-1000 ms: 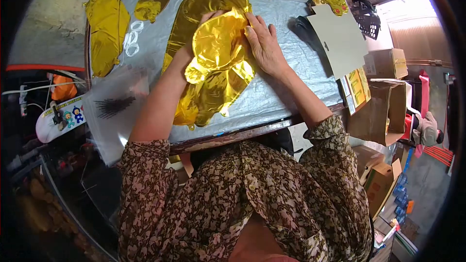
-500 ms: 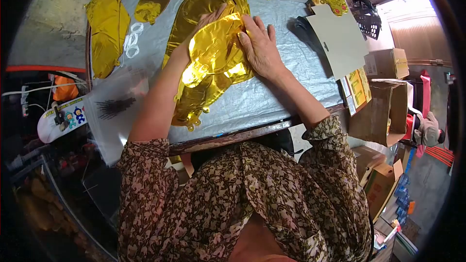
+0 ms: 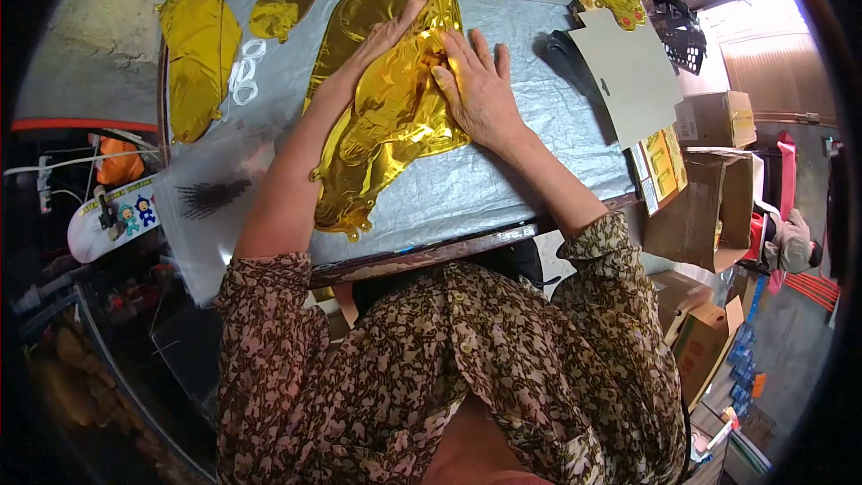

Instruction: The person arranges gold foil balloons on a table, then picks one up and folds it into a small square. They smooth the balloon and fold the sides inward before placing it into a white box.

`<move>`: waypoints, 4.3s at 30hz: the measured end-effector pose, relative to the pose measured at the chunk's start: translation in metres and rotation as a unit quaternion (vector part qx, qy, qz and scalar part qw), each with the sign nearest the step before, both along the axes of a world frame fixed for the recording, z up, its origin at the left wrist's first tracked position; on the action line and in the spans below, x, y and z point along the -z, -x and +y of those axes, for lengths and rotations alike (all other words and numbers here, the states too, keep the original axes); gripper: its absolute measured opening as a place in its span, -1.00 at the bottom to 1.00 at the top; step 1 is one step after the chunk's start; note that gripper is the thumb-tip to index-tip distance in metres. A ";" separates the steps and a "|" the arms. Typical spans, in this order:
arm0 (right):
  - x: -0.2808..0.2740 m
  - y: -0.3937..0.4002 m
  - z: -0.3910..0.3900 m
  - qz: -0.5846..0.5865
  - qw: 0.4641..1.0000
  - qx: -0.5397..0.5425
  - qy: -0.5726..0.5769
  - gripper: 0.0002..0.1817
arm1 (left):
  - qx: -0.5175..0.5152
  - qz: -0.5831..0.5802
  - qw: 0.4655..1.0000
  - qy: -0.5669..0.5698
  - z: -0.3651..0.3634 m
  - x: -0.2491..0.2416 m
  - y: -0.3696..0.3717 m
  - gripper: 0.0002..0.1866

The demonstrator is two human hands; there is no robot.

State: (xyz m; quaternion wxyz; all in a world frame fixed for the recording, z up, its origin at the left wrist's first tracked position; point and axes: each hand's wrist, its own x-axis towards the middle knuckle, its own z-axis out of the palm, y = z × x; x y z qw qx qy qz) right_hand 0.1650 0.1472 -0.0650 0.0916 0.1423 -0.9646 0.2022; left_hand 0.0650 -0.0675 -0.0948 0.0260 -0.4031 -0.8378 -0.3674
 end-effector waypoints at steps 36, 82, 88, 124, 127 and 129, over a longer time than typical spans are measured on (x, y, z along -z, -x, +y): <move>0.004 -0.004 -0.008 0.010 0.999 0.002 -0.042 -0.41 | -0.074 0.158 0.975 0.139 0.036 -0.054 0.039 -0.49; 0.004 0.075 0.032 0.130 0.988 -0.005 0.080 -0.76 | -0.048 0.141 0.989 -0.011 0.024 -0.033 -0.011 -0.73; -0.005 0.064 0.028 0.141 0.989 0.005 0.038 -0.73 | -0.037 0.085 0.995 0.025 0.026 -0.049 -0.014 -0.68; -0.022 0.140 0.048 -0.037 0.993 0.059 0.098 -0.59 | -0.129 0.147 0.971 0.140 0.024 -0.033 -0.003 -0.20; -0.055 0.142 0.039 -0.101 0.984 0.099 0.113 -0.54 | -0.136 0.132 0.969 0.161 0.025 -0.032 -0.003 -0.12; -0.057 0.143 0.035 -0.171 0.969 0.117 0.132 -0.47 | -0.134 0.112 0.971 0.163 0.025 -0.035 -0.004 -0.10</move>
